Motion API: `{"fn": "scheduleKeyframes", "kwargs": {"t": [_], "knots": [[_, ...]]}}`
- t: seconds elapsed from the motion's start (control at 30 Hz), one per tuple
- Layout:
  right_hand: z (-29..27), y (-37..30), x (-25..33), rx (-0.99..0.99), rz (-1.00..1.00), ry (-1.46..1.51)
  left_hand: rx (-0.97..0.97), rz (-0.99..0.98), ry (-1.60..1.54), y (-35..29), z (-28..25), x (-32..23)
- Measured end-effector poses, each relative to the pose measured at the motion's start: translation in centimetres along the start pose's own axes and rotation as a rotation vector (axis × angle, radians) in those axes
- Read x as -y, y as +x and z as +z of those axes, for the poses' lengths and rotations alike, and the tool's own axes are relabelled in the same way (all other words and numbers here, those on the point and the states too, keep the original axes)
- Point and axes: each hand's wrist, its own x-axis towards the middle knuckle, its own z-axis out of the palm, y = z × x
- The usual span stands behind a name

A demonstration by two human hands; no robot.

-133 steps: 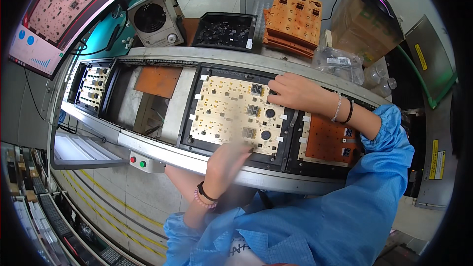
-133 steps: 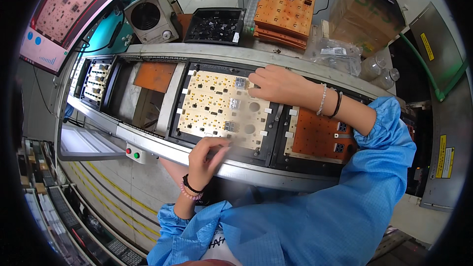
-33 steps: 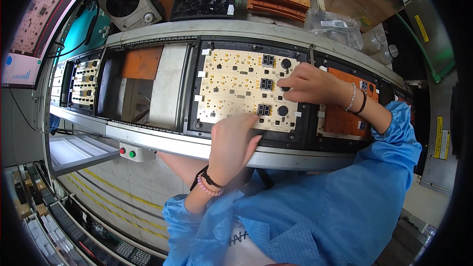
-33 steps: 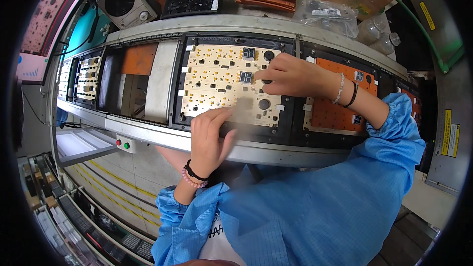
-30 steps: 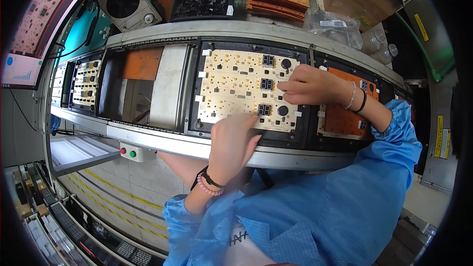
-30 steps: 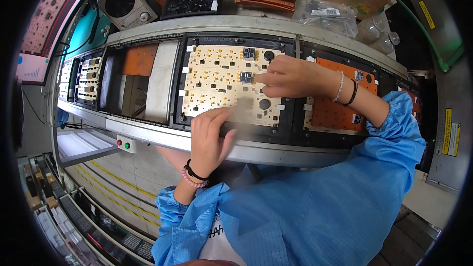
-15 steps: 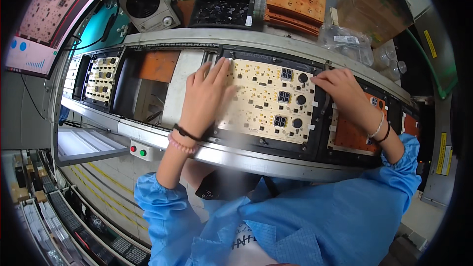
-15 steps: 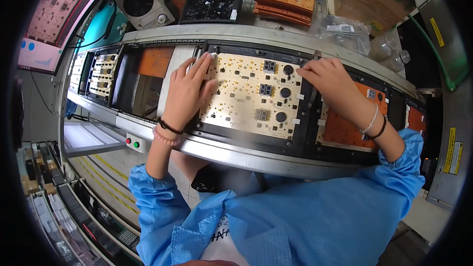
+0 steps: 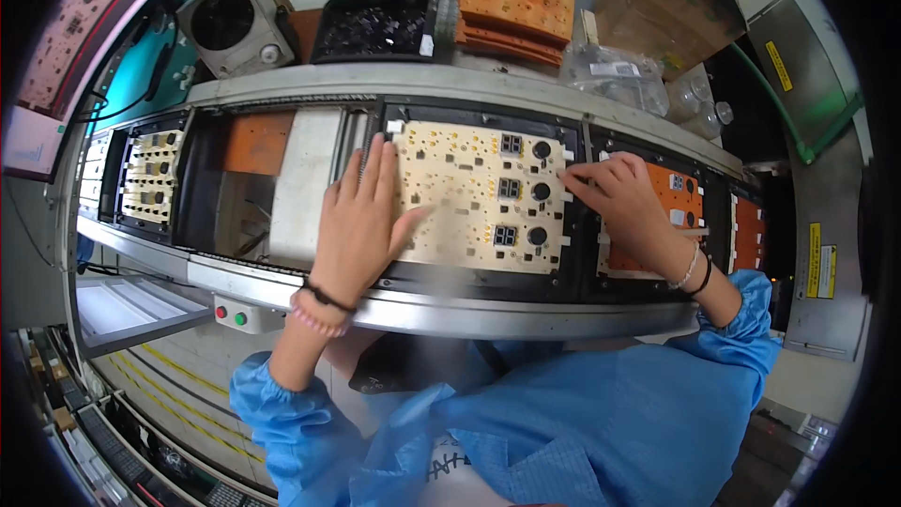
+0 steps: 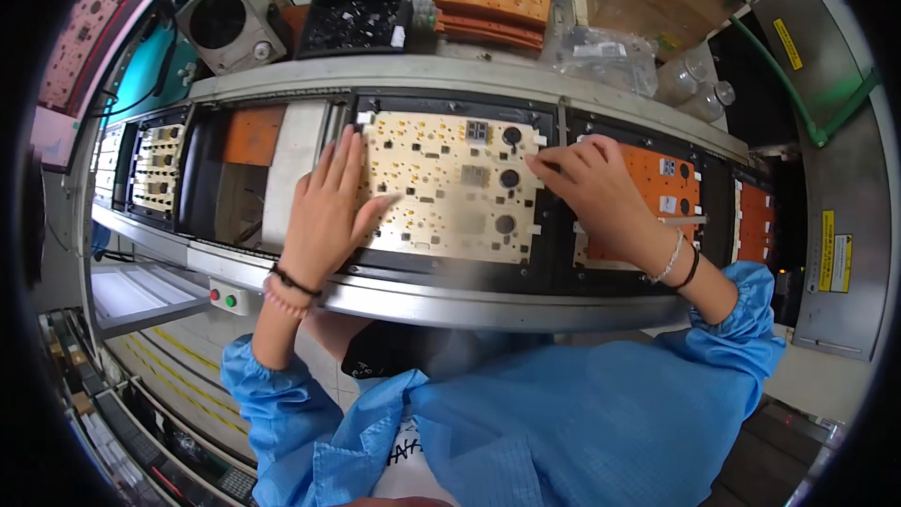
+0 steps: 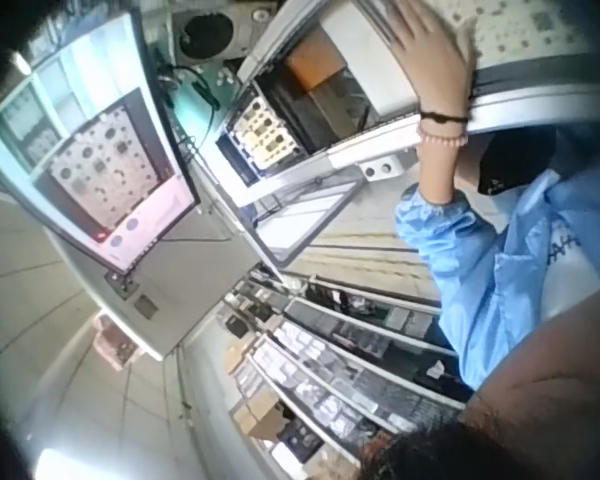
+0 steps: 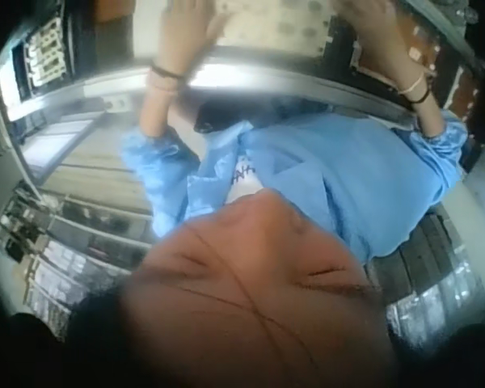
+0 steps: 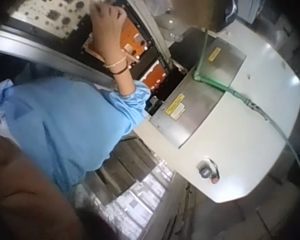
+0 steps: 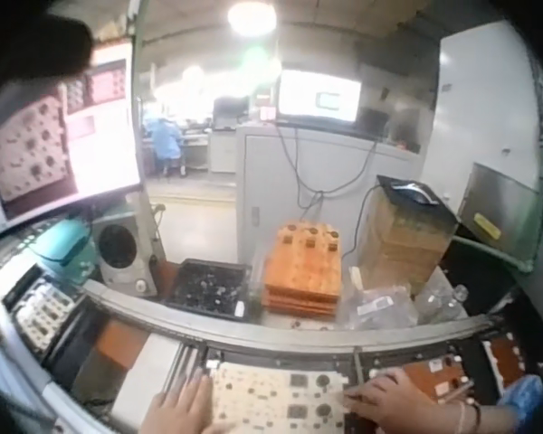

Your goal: Assembling and inspecting printed circuit boards on an automated conveyor line.

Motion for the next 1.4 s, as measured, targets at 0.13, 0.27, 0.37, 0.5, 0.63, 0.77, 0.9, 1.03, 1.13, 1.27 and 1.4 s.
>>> {"fn": "scheduleKeyframes", "kwargs": {"t": [0.13,0.27,0.37,0.5,0.63,0.77,0.9,1.03,1.13,1.27,1.4], "knots": [[0.5,-1.0,2.7,0.054,0.002,-0.145,0.044,0.066,0.022,-1.6,-2.0,-0.1],[0.1,-0.3,3.5,0.122,-0.039,-0.281,-0.013,0.026,0.083,-1.2,-1.0,-1.2],[-1.2,0.2,2.8,0.119,-0.022,-0.059,-0.051,-0.001,-0.029,-1.5,-0.4,-0.7],[-3.7,-1.5,6.0,0.107,0.131,0.16,-0.021,0.027,-0.037,-4.6,-2.5,-0.8],[-2.8,-2.2,8.3,0.173,0.113,0.01,0.013,0.051,-0.098,-5.7,-3.4,-0.4],[-3.4,-0.4,6.4,0.173,0.009,-0.02,-0.017,-0.027,-0.005,-5.3,-2.7,-1.6],[-5.8,3.7,6.9,0.182,0.0,0.097,-0.033,0.041,-0.188,-5.6,-2.2,1.2],[-2.8,3.5,11.2,0.245,0.022,-0.104,-0.074,-0.061,-0.428,-7.1,-2.9,1.2],[-3.6,4.7,10.2,0.257,-0.037,-0.069,-0.066,-0.08,-0.362,-7.1,-2.9,1.4],[-6.2,8.1,6.9,0.333,-0.004,0.093,-0.101,-0.107,-0.423,-7.4,-3.1,1.6],[-4.7,7.7,9.1,0.518,0.198,-0.035,-0.098,-0.083,-0.412,-7.5,-2.7,1.6]]}}
